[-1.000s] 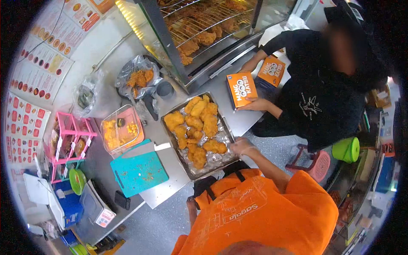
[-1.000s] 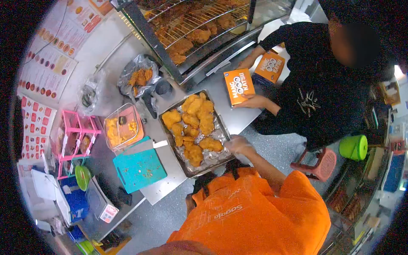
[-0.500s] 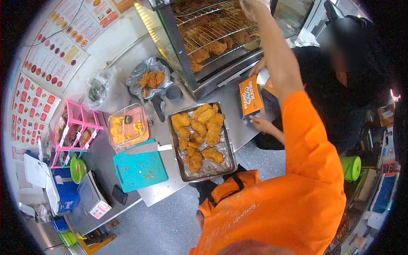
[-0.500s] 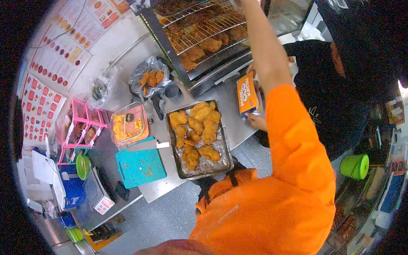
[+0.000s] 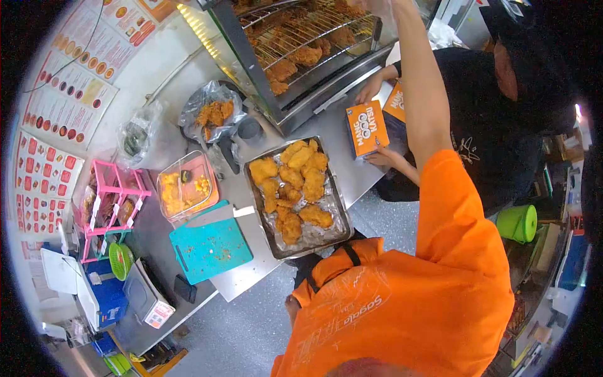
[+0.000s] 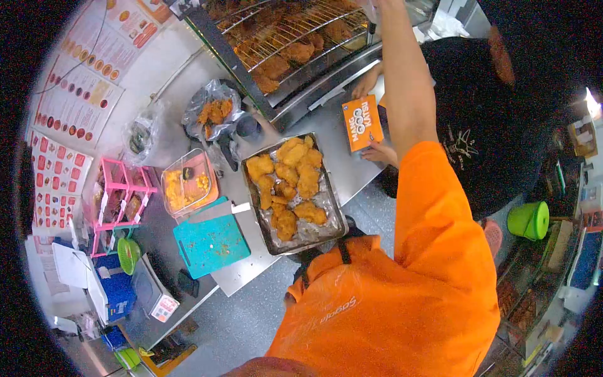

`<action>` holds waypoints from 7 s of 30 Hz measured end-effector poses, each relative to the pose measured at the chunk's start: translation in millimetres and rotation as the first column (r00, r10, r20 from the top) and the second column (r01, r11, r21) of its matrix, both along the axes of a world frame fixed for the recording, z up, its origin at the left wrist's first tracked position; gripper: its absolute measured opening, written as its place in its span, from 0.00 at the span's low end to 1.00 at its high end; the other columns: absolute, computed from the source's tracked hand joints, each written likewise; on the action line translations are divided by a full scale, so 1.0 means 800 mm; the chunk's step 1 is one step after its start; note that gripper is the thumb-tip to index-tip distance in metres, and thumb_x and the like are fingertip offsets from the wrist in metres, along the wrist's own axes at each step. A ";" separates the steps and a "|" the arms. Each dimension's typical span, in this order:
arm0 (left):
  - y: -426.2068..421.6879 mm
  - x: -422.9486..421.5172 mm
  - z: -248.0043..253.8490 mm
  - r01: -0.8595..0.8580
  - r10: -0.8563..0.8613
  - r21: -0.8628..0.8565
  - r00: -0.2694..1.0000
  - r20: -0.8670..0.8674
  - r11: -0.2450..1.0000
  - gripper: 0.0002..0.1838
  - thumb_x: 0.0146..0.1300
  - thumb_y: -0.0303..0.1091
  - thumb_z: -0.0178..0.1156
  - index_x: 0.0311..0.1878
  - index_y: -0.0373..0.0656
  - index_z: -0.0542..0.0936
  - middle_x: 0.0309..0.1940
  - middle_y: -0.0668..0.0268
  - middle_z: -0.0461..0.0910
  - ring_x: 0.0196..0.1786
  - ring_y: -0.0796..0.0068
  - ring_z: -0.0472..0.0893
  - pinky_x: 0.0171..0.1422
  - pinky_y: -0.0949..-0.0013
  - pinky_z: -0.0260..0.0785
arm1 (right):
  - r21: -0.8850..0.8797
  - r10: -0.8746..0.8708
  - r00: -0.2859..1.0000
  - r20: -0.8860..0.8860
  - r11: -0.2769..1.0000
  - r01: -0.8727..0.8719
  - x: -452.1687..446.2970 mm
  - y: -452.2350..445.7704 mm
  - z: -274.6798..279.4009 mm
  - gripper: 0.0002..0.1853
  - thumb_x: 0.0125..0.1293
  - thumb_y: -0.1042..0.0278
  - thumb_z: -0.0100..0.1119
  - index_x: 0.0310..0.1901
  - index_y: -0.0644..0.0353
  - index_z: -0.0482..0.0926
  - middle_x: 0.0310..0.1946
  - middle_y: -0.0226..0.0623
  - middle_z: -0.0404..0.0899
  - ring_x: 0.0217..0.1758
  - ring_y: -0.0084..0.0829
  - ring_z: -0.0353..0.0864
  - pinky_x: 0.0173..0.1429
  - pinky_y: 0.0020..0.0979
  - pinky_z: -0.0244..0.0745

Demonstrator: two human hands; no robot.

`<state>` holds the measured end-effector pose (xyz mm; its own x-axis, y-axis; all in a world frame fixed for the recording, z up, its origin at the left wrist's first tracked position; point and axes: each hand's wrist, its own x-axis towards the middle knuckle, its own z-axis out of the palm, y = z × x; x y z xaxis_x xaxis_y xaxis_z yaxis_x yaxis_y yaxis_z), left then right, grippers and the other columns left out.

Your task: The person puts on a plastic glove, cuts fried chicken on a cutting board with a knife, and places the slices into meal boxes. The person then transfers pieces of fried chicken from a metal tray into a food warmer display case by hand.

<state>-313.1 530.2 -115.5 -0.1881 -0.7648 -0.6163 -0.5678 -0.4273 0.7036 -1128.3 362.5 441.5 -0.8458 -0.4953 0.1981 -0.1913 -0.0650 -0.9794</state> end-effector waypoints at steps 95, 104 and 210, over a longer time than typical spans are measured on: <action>-0.142 -0.158 0.150 0.165 -0.240 -0.296 0.941 -0.240 0.941 0.15 0.66 0.32 0.54 0.51 0.35 0.77 0.25 0.67 0.77 0.25 0.80 0.73 0.28 0.73 0.66 | 0.850 0.185 0.979 0.079 0.500 -0.163 0.460 0.284 -0.532 0.24 0.67 0.53 0.52 0.61 0.55 0.73 0.49 0.56 0.79 0.53 0.54 0.78 0.57 0.48 0.72; -0.103 -0.181 0.169 0.026 -0.077 -0.115 0.883 -0.464 0.993 0.15 0.67 0.26 0.54 0.55 0.32 0.71 0.30 0.63 0.78 0.27 0.78 0.77 0.32 0.73 0.70 | 0.771 0.117 0.901 -0.418 0.569 0.284 0.487 0.272 -0.431 0.20 0.62 0.58 0.56 0.53 0.56 0.79 0.50 0.56 0.78 0.52 0.57 0.77 0.55 0.48 0.74; -0.091 -0.167 0.168 0.036 0.045 0.136 0.833 -0.552 0.990 0.25 0.66 0.30 0.62 0.63 0.35 0.69 0.34 0.61 0.84 0.34 0.77 0.81 0.39 0.75 0.72 | 0.922 0.900 0.269 -0.344 0.270 0.277 0.343 0.043 -0.428 0.31 0.62 0.58 0.56 0.68 0.45 0.64 0.58 0.52 0.74 0.62 0.47 0.72 0.67 0.46 0.66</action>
<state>-446.9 457.8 18.9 -0.5246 -0.6836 -0.5074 -0.0997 -0.5426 0.8341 -853.7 397.0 99.0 -0.1816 -0.9627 -0.2005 -0.9729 0.1463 0.1790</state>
